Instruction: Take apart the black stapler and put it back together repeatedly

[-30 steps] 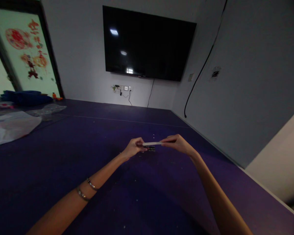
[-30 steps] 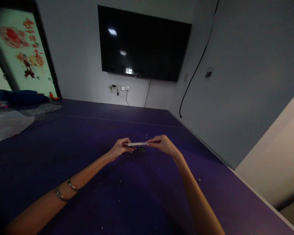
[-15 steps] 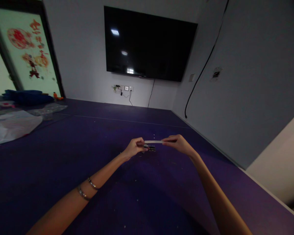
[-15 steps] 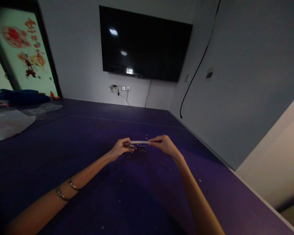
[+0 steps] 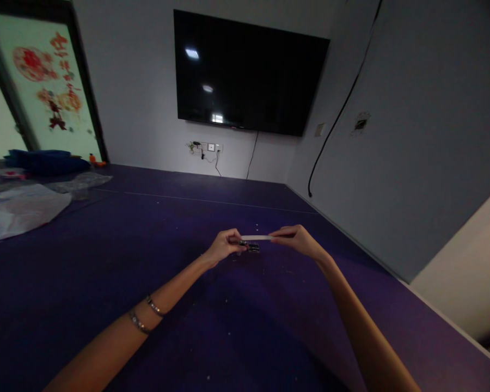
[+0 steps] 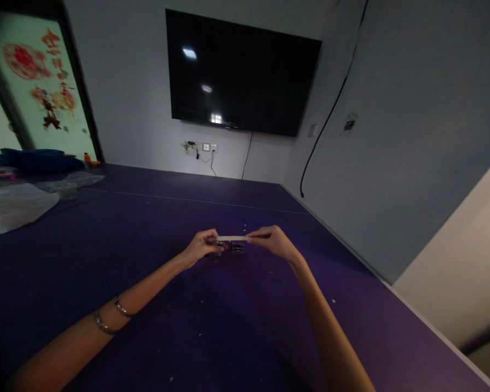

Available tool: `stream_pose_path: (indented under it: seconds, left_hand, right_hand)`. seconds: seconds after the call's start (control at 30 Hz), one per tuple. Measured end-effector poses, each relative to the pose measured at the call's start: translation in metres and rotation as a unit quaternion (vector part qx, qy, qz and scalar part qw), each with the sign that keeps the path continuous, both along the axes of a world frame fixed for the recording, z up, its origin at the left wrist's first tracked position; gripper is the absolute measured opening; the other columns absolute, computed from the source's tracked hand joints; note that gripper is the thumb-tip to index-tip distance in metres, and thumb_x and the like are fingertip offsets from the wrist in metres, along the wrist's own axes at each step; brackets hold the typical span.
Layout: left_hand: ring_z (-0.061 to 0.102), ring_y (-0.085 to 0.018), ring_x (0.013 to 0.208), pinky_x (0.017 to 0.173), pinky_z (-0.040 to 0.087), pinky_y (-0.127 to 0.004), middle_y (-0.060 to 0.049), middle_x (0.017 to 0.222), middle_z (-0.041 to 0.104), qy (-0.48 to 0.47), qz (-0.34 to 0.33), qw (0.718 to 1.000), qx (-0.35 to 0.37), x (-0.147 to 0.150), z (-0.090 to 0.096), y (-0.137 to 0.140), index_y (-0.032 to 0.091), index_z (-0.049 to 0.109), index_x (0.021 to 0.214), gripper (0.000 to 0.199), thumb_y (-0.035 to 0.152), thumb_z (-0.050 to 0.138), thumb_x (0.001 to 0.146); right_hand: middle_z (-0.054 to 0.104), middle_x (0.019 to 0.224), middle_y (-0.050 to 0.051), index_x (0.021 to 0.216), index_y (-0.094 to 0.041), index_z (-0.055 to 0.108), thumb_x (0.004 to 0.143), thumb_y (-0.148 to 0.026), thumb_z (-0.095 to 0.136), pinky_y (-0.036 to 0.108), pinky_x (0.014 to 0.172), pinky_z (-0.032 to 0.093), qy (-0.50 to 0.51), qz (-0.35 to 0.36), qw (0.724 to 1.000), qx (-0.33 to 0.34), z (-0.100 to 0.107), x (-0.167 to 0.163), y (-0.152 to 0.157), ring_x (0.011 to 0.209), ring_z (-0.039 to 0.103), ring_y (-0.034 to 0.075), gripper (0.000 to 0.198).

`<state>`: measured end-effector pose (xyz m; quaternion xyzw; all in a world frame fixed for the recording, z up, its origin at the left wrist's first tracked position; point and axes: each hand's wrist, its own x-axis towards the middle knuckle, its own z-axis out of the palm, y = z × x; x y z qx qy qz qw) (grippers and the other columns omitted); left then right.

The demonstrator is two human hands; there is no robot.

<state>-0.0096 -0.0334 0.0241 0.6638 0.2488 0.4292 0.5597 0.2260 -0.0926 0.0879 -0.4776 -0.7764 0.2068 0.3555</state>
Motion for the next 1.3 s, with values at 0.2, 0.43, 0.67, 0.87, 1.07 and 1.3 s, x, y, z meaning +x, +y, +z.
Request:
stream_pose_path:
  seconds: [0.2,0.43,0.67,0.87,1.07,1.3]
  left_hand:
    - [0.060,-0.011,0.058,0.057,0.042,-0.023,-0.002,0.069,0.067,-0.007,0.003,1.000,-0.001,0.0005,0.0006,0.0008,0.014,0.051,0.068,0.025,0.014,0.073,0.056]
    - [0.059,-0.010,0.057,0.056,0.042,-0.022,-0.003,0.073,0.068,-0.010,-0.003,1.000,-0.021,-0.0001,0.0020,-0.0010,0.014,0.051,0.068,0.024,0.014,0.072,0.058]
    - [0.061,-0.013,0.063,0.059,0.044,-0.024,-0.004,0.074,0.068,-0.016,-0.011,1.000,-0.021,-0.0002,0.0021,-0.0026,0.014,0.050,0.066,0.024,0.014,0.072,0.057]
    - [0.059,-0.010,0.057,0.057,0.042,-0.023,-0.001,0.069,0.067,-0.011,-0.001,1.000,-0.014,-0.0003,-0.0002,-0.0008,0.014,0.050,0.068,0.024,0.014,0.072,0.057]
    - [0.059,-0.010,0.057,0.058,0.043,-0.023,-0.003,0.071,0.068,-0.017,-0.002,0.999,-0.030,-0.0010,-0.0001,-0.0011,0.014,0.050,0.068,0.026,0.014,0.073,0.056]
    - [0.060,-0.011,0.061,0.060,0.043,-0.024,-0.004,0.072,0.068,-0.021,-0.018,0.999,-0.020,0.0003,-0.0002,-0.0028,0.014,0.049,0.066,0.027,0.014,0.073,0.056]
  right_hand:
    - [0.068,0.074,0.003,0.089,-0.021,0.072,0.071,-0.037,0.065,0.024,0.059,0.042,-0.002,0.017,1.000,-0.015,-0.0008,0.0000,0.0001,0.065,0.057,0.013,0.026]
    - [0.070,0.080,0.004,0.089,-0.020,0.072,0.071,-0.037,0.064,0.026,0.064,0.044,0.015,0.008,1.000,-0.014,-0.0029,0.0014,0.0006,0.071,0.060,0.016,0.026]
    - [0.070,0.082,0.004,0.089,-0.021,0.072,0.070,-0.038,0.065,0.027,0.066,0.045,0.016,-0.018,1.000,-0.002,-0.0064,0.0068,0.0049,0.074,0.062,0.017,0.026]
    - [0.071,0.080,0.004,0.089,-0.021,0.072,0.070,-0.041,0.064,0.027,0.064,0.046,0.002,-0.003,1.000,-0.017,-0.0082,0.0082,0.0062,0.073,0.062,0.018,0.028]
    - [0.071,0.082,0.004,0.089,-0.021,0.072,0.070,-0.040,0.065,0.028,0.066,0.046,0.010,-0.003,1.000,-0.022,-0.0088,0.0076,0.0057,0.074,0.062,0.018,0.028]
    - [0.071,0.085,0.004,0.089,-0.019,0.072,0.070,-0.040,0.064,0.028,0.068,0.047,0.024,-0.017,0.999,-0.018,-0.0077,0.0037,0.0053,0.076,0.062,0.018,0.029]
